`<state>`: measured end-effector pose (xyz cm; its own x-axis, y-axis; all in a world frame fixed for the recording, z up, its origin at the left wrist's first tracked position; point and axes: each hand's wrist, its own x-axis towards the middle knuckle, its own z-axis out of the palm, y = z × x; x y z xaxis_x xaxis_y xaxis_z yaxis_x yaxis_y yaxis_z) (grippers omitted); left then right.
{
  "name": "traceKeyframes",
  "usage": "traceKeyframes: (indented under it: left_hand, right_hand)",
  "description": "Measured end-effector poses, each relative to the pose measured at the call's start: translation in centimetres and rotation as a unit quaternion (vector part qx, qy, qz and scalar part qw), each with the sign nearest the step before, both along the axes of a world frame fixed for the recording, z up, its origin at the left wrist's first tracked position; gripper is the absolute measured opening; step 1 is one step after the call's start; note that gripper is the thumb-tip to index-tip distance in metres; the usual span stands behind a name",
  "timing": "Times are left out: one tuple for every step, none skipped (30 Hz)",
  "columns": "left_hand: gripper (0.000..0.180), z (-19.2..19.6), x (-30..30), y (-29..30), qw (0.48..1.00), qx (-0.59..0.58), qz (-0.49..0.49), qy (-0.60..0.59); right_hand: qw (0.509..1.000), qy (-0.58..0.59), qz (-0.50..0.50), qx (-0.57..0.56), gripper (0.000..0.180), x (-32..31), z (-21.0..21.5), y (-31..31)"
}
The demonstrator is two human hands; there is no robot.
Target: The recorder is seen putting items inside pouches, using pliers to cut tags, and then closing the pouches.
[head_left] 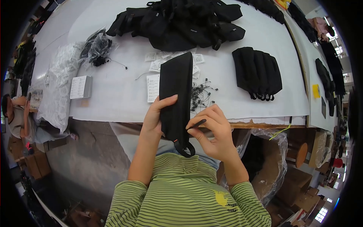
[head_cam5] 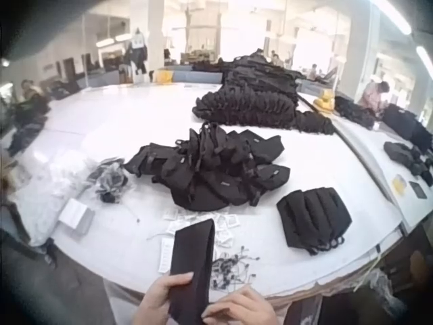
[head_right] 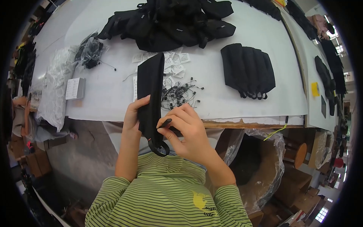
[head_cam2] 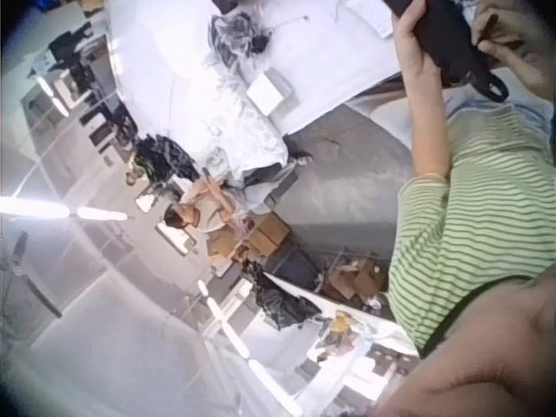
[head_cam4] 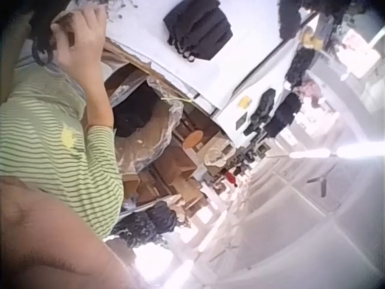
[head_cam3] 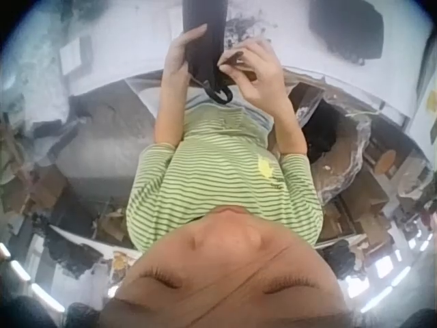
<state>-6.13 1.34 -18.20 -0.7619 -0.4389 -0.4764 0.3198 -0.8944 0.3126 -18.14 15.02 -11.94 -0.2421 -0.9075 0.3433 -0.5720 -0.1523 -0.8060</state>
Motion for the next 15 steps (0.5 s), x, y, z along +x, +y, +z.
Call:
traceKeyframes:
  left_hand:
    - [0.027, -0.3, 0.1, -0.3, 1.000, 0.001, 0.001, -0.001]
    - [0.027, -0.8, 0.2, -0.7, 1.000, 0.013, -0.001, 0.005]
    - [0.028, -1.0, 0.2, -1.0, 1.000, 0.024, -0.003, 0.013]
    - [0.028, -1.0, 0.2, -0.9, 1.000, 0.025, -0.002, 0.013]
    - [0.029, -0.7, 0.2, -0.8, 1.000, 0.018, 0.007, -0.004]
    - [0.030, -0.5, 0.3, -0.6, 1.000, 0.011, 0.014, -0.021]
    - [0.030, -0.1, 0.2, -0.4, 1.000, 0.012, 0.014, -0.022]
    - [0.035, 0.5, 0.0, -0.2, 0.999, -0.044, 0.010, -0.030]
    - [0.041, 0.9, -0.1, 0.0, 0.994, -0.099, 0.005, -0.039]
    - [0.041, 1.1, -0.2, 0.3, 0.994, -0.099, 0.005, -0.039]
    - [0.046, 1.3, -0.2, 0.6, 0.985, -0.169, -0.033, -0.031]
    - [0.051, 1.6, -0.2, 0.9, 0.968, -0.239, -0.071, -0.022]
    - [0.058, 1.9, -0.2, 1.2, 0.969, -0.223, -0.102, -0.031]
    - [0.057, 1.7, -0.4, 1.3, 0.968, -0.223, -0.115, -0.031]
    - [0.057, 1.3, -0.5, 1.4, 0.966, -0.223, -0.127, -0.031]
  right_hand:
    - [1.000, -0.010, 0.007, -0.001, 0.016, 0.1, 0.1, 0.0]
    - [1.000, -0.020, 0.014, -0.001, 0.016, 0.3, 0.1, 0.0]
    - [1.000, -0.020, 0.015, -0.001, 0.016, 0.4, 0.1, 0.0]
    - [1.000, -0.014, 0.014, 0.004, 0.016, 0.6, 0.1, 0.1]
    - [1.000, -0.007, 0.012, 0.008, 0.016, 0.6, 0.1, 0.1]
    - [1.000, -0.008, 0.012, 0.009, 0.016, 0.6, 0.1, 0.1]
    - [1.000, 0.000, 0.015, 0.003, 0.017, 0.6, 0.1, 0.2]
    - [1.000, 0.008, 0.017, -0.003, 0.017, 0.5, 0.1, 0.2]
    - [1.000, 0.007, 0.017, -0.003, 0.017, 0.1, 0.1, 0.0]
    - [0.998, 0.047, -0.025, -0.033, 0.017, -0.6, 0.2, -0.4]
    - [0.992, 0.087, -0.067, -0.063, 0.017, -1.4, 0.2, -0.8]
    - [0.986, 0.074, -0.121, -0.085, 0.016, -2.0, 0.3, -1.1]
    - [0.977, 0.061, -0.174, -0.107, 0.014, -2.7, 0.4, -1.4]
    - [0.963, 0.080, -0.223, -0.132, 0.013, -3.4, 0.9, -1.7]
    - [0.955, 0.076, -0.254, -0.130, 0.011, -3.6, 1.4, -2.1]
